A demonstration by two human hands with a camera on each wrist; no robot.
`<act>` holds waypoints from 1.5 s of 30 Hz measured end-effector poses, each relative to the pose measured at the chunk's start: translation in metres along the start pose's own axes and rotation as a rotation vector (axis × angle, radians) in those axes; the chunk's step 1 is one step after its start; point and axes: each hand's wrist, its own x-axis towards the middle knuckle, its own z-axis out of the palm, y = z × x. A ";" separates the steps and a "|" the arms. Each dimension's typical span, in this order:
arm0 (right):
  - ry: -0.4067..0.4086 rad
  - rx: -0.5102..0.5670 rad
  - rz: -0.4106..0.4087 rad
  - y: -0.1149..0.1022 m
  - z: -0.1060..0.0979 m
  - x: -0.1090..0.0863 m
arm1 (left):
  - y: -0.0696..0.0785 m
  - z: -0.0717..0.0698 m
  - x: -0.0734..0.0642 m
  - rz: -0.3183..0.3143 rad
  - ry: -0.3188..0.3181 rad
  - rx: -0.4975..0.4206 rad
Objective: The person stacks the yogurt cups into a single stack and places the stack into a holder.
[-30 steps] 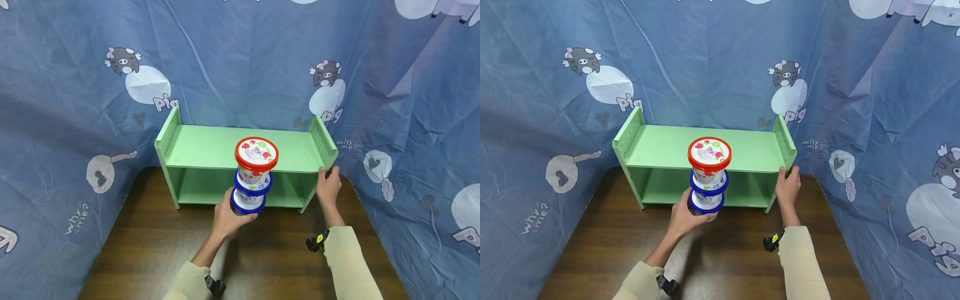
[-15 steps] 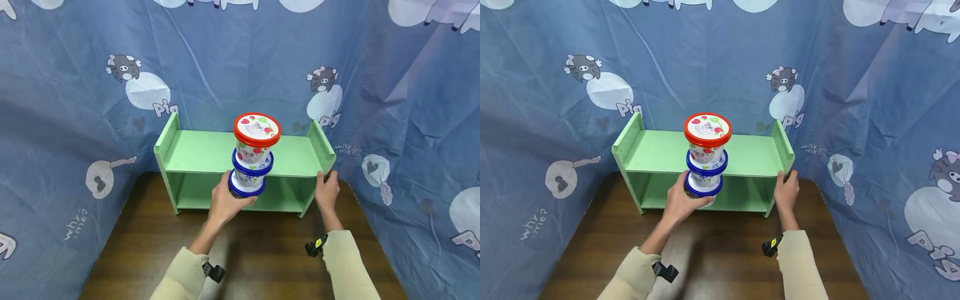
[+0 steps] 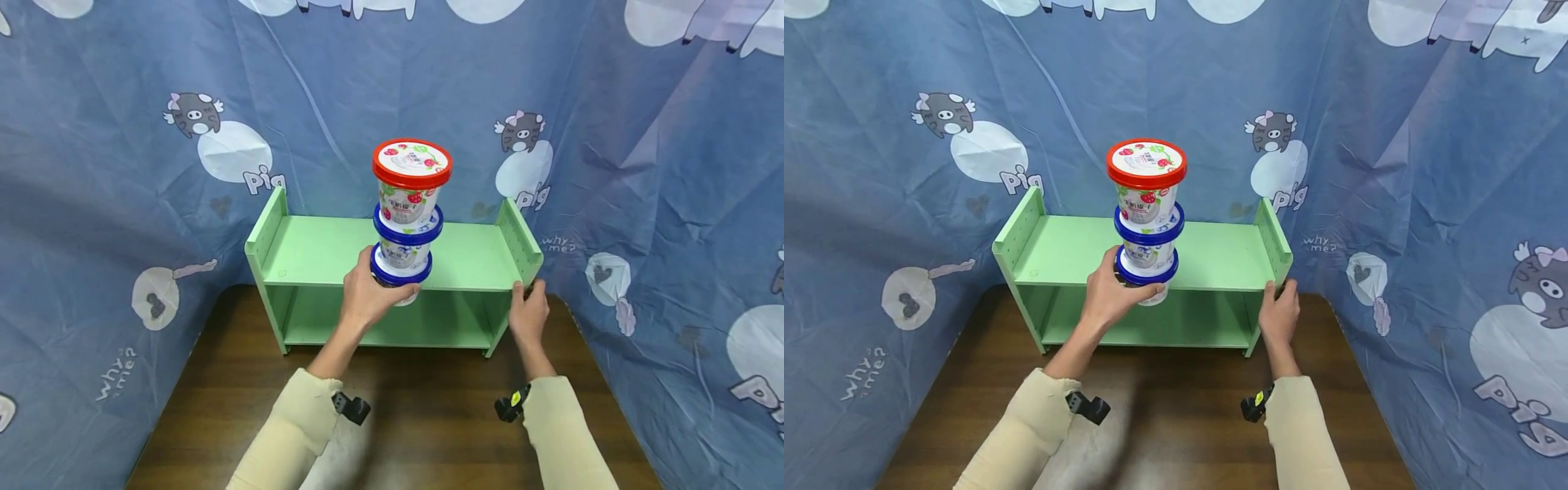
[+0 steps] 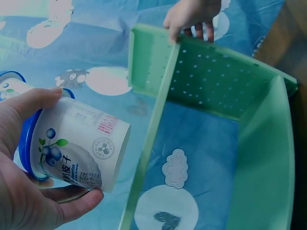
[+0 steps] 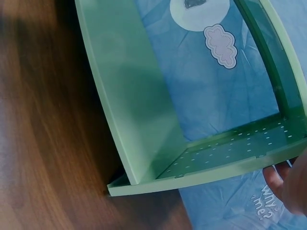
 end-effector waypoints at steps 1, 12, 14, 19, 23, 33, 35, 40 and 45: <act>0.006 0.004 -0.001 0.000 0.000 0.000 | 0.002 -0.001 0.004 0.000 0.002 -0.007; 0.014 0.002 -0.001 0.000 0.001 0.001 | 0.008 0.001 0.037 -0.047 0.031 -0.027; 0.021 0.001 -0.003 0.000 0.001 0.000 | 0.007 0.002 0.042 -0.052 0.029 -0.029; 0.021 -0.009 -0.003 0.001 0.002 -0.001 | 0.005 0.005 0.050 -0.058 0.028 -0.034; 0.018 -0.009 -0.003 -0.001 0.002 -0.002 | 0.002 0.008 0.055 -0.058 0.023 -0.025; 0.025 0.000 -0.001 -0.001 0.001 0.000 | -0.008 0.015 0.060 -0.071 0.030 -0.002; 0.021 0.001 0.002 -0.001 0.001 0.000 | -0.009 0.015 0.060 -0.073 0.034 0.004; 0.023 0.000 0.006 0.000 0.001 0.000 | -0.012 0.015 0.061 -0.071 0.029 0.018; 0.033 -0.003 0.006 0.001 0.001 0.000 | -0.014 0.016 0.061 -0.066 0.016 0.035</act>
